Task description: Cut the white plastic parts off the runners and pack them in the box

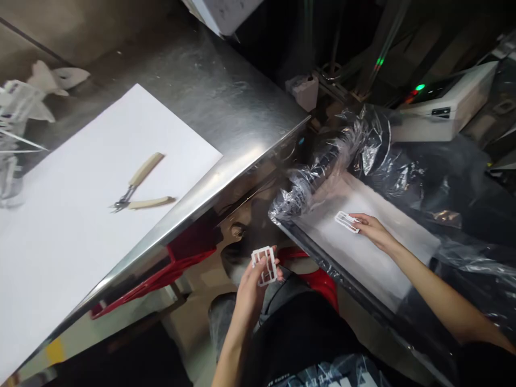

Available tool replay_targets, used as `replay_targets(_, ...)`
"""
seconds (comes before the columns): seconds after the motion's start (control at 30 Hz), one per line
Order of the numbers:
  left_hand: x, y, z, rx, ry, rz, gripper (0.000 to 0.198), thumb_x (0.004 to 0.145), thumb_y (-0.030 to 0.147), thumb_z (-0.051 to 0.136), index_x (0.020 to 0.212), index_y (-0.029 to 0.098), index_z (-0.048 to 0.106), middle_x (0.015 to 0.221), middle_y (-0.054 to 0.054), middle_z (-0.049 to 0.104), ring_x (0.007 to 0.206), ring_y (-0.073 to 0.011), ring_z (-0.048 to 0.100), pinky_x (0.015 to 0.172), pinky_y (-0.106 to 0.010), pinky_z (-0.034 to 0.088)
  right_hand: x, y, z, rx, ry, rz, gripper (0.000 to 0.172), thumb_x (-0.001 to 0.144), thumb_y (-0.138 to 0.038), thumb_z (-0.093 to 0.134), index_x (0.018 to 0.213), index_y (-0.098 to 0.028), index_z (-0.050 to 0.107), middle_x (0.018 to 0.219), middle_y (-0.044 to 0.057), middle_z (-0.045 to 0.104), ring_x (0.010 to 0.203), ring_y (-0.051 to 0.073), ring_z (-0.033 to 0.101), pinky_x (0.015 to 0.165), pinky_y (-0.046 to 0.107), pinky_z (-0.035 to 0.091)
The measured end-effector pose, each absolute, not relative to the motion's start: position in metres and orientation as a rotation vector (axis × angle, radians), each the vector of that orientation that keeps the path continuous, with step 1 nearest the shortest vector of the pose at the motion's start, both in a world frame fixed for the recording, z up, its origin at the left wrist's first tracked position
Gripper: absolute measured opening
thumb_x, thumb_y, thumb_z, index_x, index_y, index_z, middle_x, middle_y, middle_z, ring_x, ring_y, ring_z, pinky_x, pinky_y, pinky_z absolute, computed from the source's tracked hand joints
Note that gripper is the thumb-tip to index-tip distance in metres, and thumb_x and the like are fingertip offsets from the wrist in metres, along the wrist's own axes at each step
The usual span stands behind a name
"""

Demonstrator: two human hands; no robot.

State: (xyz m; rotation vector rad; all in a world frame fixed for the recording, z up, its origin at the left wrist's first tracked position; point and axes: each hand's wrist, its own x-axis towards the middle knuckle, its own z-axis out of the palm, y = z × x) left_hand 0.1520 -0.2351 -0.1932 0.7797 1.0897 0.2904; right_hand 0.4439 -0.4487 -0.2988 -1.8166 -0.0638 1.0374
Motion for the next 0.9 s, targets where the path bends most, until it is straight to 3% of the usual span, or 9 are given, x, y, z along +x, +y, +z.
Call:
replay_targets(0.1, 0.147, -0.239, -0.194, 0.763, 1.117, 0.268, 0.052, 0.073, 0.048, 0.087, 0.111, 0.014, 0.075, 0.085, -0.005, 0.073, 0.065, -0.0171, 0.069, 0.062, -0.027, 0.056, 0.449, -0.458, -0.332, -1.887, 0.014, 1.044, 0.025, 0.101, -0.035, 0.067, 0.115, -0.014, 0.066, 0.104, 0.005, 0.069, 0.085, 0.016, 0.068, 0.076, 0.034, 0.061)
replay_targets(0.3, 0.148, -0.243, -0.188, 0.766, 1.133, 0.264, 0.044, 0.076, 0.044, 0.085, 0.109, 0.015, 0.076, 0.086, -0.005, 0.075, 0.067, -0.0177, 0.070, 0.064, -0.028, 0.057, 0.425, -0.451, -0.358, -1.879, -0.016, 1.175, 0.022, 0.101, -0.033, 0.068, 0.111, -0.014, 0.067, 0.100, 0.003, 0.069, 0.080, 0.014, 0.068, 0.070, 0.030, 0.060)
replay_targets(0.6, 0.147, -0.243, -0.189, 0.754, 1.137, 0.261, 0.045, 0.075, 0.044, 0.086, 0.106, 0.014, 0.075, 0.083, -0.005, 0.074, 0.064, -0.0190, 0.070, 0.064, -0.030, 0.058, 0.407, -0.432, -0.360, -1.788, -0.091, 1.264, 0.030, 0.102, -0.032, 0.067, 0.126, -0.016, 0.063, 0.107, 0.005, 0.069, 0.082, 0.015, 0.068, 0.072, 0.032, 0.061)
replay_targets(0.9, 0.146, -0.244, -0.190, 0.746, 1.132, 0.235, 0.050, 0.070, 0.046, 0.090, 0.106, 0.013, 0.076, 0.082, -0.005, 0.075, 0.064, -0.0186, 0.070, 0.063, -0.028, 0.058, 0.414, -0.429, -0.358, -1.844, -0.161, 1.204, 0.026, 0.101, -0.034, 0.068, 0.119, -0.015, 0.066, 0.105, 0.005, 0.069, 0.084, 0.016, 0.068, 0.074, 0.033, 0.061)
